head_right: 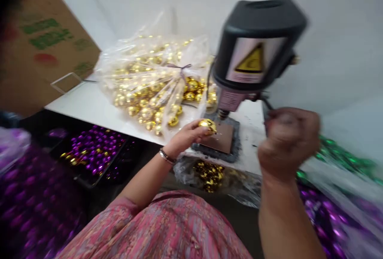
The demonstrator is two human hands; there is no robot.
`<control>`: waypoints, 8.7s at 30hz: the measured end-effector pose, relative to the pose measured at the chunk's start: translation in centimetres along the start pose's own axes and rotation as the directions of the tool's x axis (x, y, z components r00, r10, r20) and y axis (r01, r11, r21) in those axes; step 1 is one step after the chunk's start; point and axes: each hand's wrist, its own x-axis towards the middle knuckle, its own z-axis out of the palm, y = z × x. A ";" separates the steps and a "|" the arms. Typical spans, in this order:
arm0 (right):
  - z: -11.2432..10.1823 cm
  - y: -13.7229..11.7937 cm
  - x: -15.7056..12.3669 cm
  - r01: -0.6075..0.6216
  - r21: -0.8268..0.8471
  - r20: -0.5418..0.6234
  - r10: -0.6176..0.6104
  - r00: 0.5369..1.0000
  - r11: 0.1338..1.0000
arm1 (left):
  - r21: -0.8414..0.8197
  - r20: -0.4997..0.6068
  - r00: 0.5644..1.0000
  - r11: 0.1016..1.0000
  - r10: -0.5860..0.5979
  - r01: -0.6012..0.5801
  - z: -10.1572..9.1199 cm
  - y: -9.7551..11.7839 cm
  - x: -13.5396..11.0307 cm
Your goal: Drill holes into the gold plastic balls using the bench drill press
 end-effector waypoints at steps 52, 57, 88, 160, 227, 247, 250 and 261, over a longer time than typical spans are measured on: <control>0.9 3.3 -3.6 0.088 0.187 0.069 -0.102 0.992 0.978 | 0.774 0.052 0.983 0.615 0.174 -0.150 1.5 -1.6 4.7; 1.7 4.5 -4.9 0.100 0.233 0.055 -0.116 0.992 0.967 | 0.761 0.057 0.979 0.626 0.194 -0.168 1.3 -1.9 4.8; 0.9 -1.0 1.4 -0.061 0.254 -0.008 0.065 0.998 0.965 | 0.912 -0.398 0.865 0.030 0.307 0.409 -7.4 0.8 -0.3; 1.0 3.0 -3.1 0.090 0.230 0.058 -0.106 0.993 0.969 | 0.753 0.012 0.992 0.651 0.127 -0.092 1.3 -1.1 4.5; 3.7 -3.2 11.3 -0.192 0.082 0.170 0.176 0.970 0.978 | 0.291 -0.101 0.995 0.956 -0.015 0.044 -0.5 -0.7 1.9; 3.9 -2.7 12.2 -0.168 0.113 0.276 0.132 0.952 0.979 | 0.846 -0.023 0.979 0.525 0.204 -0.090 2.0 -0.8 3.9; 2.4 -2.9 10.2 -0.041 0.129 0.245 0.009 0.969 0.991 | 0.833 0.005 0.979 0.542 0.201 -0.116 1.8 -1.0 4.1; -1.4 -0.2 0.3 0.210 -0.049 0.235 -0.193 0.953 0.976 | 0.793 -0.020 0.979 0.600 0.204 -0.109 1.9 -1.3 3.8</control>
